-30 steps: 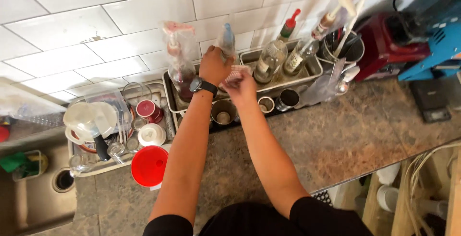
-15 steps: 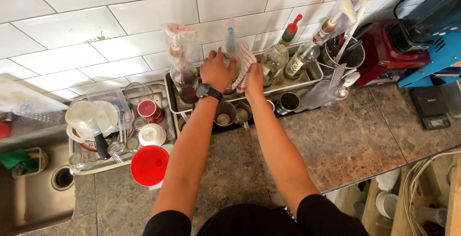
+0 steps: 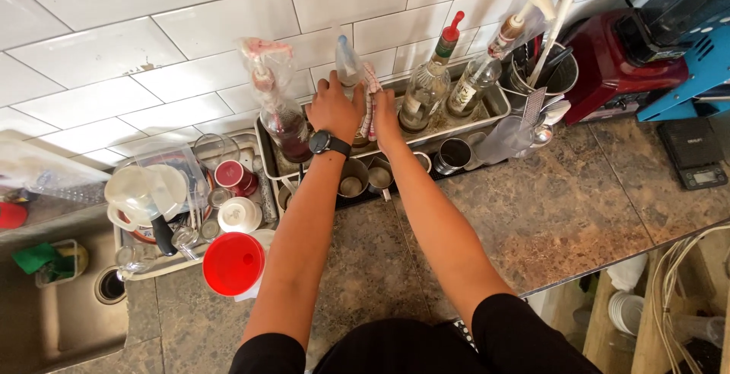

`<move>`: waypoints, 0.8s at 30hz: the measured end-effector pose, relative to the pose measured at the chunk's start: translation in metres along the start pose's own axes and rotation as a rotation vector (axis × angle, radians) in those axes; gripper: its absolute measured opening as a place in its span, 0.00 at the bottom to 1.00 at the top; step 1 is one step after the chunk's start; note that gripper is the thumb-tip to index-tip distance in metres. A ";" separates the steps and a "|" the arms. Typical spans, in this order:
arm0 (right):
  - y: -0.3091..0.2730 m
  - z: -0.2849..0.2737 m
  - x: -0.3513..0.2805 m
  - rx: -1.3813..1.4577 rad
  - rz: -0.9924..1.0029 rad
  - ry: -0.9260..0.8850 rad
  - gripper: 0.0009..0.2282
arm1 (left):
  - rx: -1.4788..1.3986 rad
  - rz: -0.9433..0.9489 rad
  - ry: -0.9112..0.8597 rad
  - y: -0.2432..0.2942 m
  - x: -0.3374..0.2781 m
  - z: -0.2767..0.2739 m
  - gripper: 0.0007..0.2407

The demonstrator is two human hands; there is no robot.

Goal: Wiping down the coffee shop counter and equipment with a cloth.

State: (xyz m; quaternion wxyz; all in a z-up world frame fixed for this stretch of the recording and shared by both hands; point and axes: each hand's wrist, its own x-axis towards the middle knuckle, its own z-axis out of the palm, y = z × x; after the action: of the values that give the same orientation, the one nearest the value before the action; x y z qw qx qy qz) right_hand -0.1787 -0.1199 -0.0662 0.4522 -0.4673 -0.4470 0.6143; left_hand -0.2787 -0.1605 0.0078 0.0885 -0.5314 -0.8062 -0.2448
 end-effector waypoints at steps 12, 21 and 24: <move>-0.038 0.003 -0.009 -0.082 -0.218 0.089 0.14 | -0.201 0.074 -0.042 -0.010 0.004 0.026 0.26; -0.041 -0.001 -0.011 -0.132 -0.220 -0.055 0.16 | -0.166 0.091 -0.029 -0.013 0.004 0.018 0.26; -0.043 0.001 -0.012 -0.116 -0.219 -0.086 0.16 | -0.174 0.084 -0.023 -0.011 0.005 0.012 0.25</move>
State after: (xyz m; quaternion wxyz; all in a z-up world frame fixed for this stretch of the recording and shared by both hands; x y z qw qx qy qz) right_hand -0.1719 -0.1230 -0.0218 0.4692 -0.4142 -0.5489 0.5541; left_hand -0.2890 -0.1537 -0.0039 0.0428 -0.5730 -0.7599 -0.3038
